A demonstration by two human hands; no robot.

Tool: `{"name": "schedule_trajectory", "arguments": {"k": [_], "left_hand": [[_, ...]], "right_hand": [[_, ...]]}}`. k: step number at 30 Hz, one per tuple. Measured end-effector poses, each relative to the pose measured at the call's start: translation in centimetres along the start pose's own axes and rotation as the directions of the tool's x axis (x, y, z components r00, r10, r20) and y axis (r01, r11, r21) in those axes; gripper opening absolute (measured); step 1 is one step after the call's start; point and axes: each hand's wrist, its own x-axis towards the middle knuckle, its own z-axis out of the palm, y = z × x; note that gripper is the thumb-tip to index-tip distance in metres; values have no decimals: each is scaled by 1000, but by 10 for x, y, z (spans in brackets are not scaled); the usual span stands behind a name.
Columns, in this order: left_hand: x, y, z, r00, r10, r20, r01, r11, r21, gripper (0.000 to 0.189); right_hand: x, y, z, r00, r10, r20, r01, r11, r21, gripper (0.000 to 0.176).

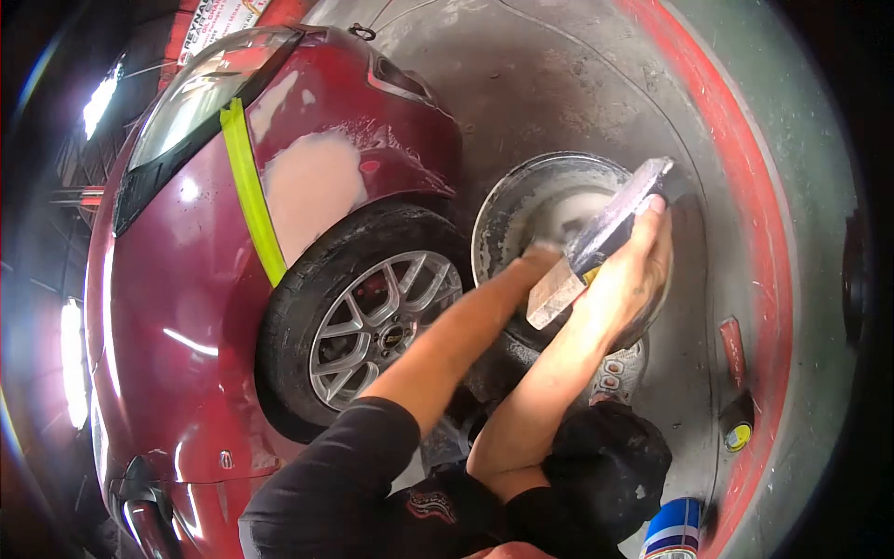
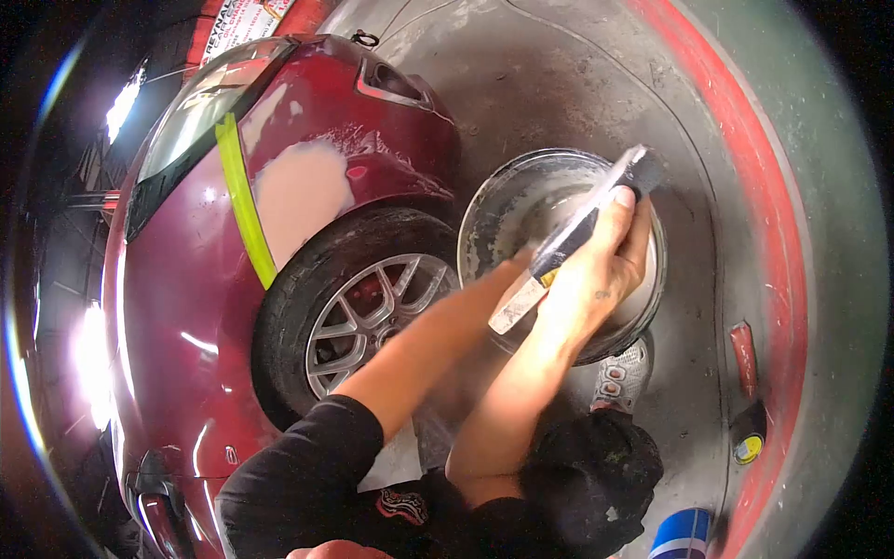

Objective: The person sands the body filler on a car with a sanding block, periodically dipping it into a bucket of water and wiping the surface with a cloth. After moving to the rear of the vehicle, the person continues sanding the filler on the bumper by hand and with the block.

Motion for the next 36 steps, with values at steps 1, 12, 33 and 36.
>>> {"name": "schedule_trajectory", "arguments": {"k": [1, 12, 33, 36], "left_hand": [[0, -16, -7, 999, -5, 35, 4, 999, 53, 24], [-242, -63, -267, 965, 249, -84, -15, 369, 929, 62], [-201, -92, -253, 997, -47, 55, -41, 269, 962, 100], [-236, -79, -260, 998, -52, 30, -11, 329, 944, 99]], "right_hand": [[-5, 1, 4, 999, 29, 15, -29, 1000, 1, 49], [-58, 25, 44, 960, 103, 260, -129, 988, 85, 61], [-37, 33, 34, 974, 95, 204, -123, 984, 126, 65], [-50, 43, 44, 976, 53, 210, -63, 997, 41, 65]]}}
